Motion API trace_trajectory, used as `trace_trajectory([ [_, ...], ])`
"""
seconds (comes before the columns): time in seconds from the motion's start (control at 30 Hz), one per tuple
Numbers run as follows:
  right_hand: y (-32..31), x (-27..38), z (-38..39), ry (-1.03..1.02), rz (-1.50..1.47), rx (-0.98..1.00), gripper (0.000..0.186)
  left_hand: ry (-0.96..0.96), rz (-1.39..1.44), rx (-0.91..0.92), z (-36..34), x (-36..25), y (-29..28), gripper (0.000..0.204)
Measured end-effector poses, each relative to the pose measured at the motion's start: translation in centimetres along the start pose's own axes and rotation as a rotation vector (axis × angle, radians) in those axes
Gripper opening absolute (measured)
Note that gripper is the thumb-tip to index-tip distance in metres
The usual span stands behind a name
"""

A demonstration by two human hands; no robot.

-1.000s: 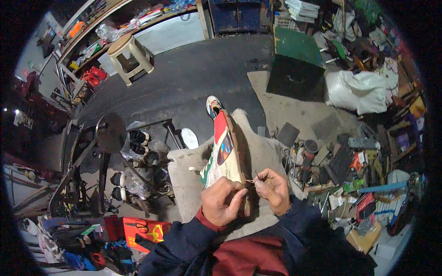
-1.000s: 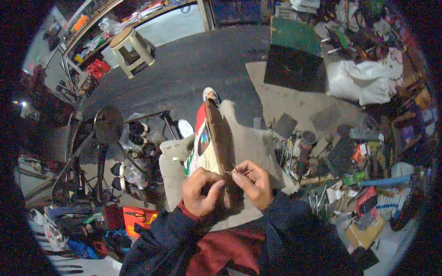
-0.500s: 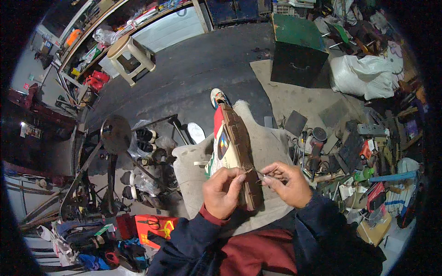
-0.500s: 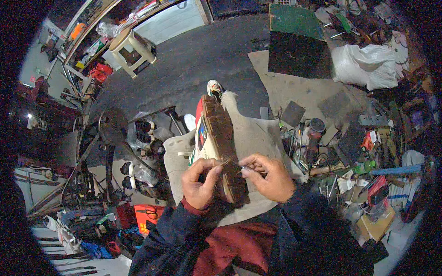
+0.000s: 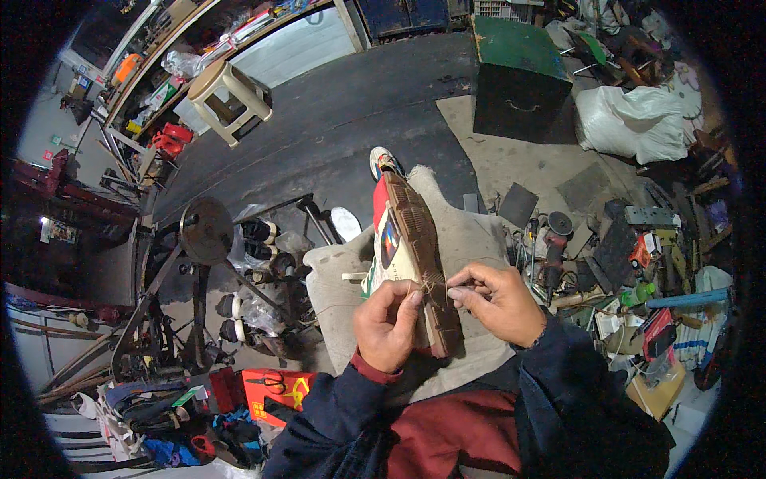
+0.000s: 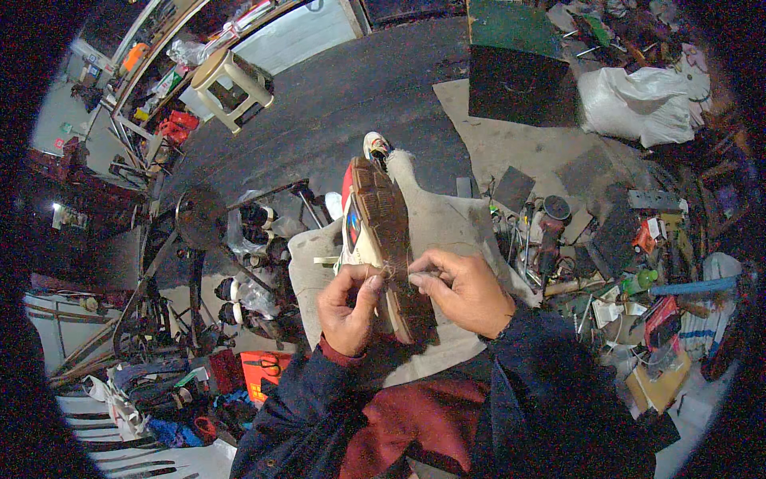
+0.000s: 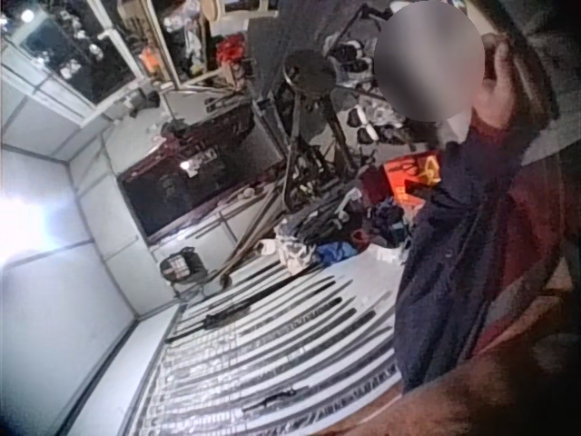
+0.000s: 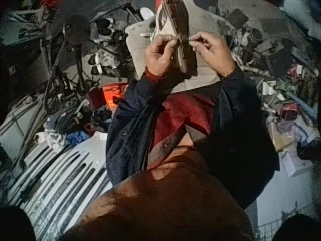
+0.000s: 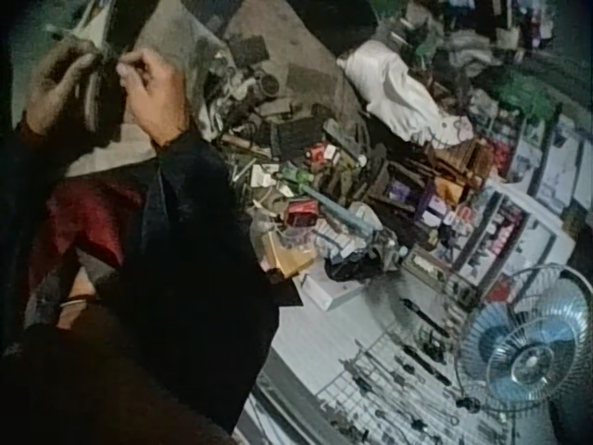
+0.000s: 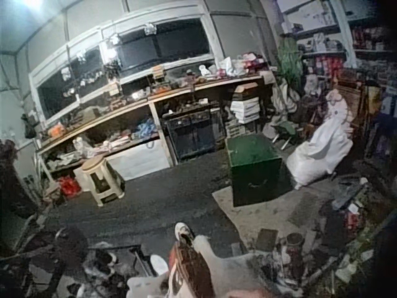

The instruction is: The person hand-sews a sneaker using a needle and thread. They repeatedly pass the needle through the sole and upper, pull the thread tight, and adjust the shoe orientation to continue stitching along the seam.

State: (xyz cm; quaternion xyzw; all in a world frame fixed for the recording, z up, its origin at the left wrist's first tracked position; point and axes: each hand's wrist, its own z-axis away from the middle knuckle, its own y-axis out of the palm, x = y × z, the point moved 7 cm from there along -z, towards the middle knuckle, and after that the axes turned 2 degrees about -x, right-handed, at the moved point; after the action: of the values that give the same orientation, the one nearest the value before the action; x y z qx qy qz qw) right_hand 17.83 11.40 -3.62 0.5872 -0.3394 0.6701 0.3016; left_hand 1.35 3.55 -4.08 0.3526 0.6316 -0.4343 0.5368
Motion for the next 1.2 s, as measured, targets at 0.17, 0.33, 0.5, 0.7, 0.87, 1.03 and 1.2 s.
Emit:
trace_trajectory([
  [0.17, -0.4, 0.7, -0.2, -0.164, 0.299, -0.054, 0.010, 0.051, -0.056, -0.017, 0.0, -0.2, -0.2, 0.008],
  [0.33, -0.6, 1.1, 0.1, -0.101, 0.219, 0.012, 0.011, 0.032, -0.023, -0.033, -0.3, 0.0, -0.1, 0.008],
  [0.5, -1.2, 0.6, 0.7, -0.025, -0.344, 0.036, 0.017, -0.010, -0.027, -0.038, -0.4, 0.0, -0.1, 0.009],
  [0.7, -15.2, -4.8, 0.9, -0.207, -0.767, -0.563, 0.031, 0.009, -0.062, -0.047, -0.5, -0.5, -0.1, 0.009],
  [0.87, -22.3, -13.2, 3.5, -0.138, -1.153, -0.767, 0.028, 0.008, -0.033, -0.048, -0.4, 0.0, -0.4, 0.008],
  [1.03, -16.7, -13.1, 4.4, 0.054, -0.756, -0.929, 0.033, 0.007, 0.045, -0.054, -0.5, 0.6, -0.1, 0.007],
  [1.2, -2.6, -3.3, -0.1, -0.239, 0.081, -0.318, 0.034, 0.050, 0.073, -0.068, -0.6, 0.2, -0.1, 0.006],
])
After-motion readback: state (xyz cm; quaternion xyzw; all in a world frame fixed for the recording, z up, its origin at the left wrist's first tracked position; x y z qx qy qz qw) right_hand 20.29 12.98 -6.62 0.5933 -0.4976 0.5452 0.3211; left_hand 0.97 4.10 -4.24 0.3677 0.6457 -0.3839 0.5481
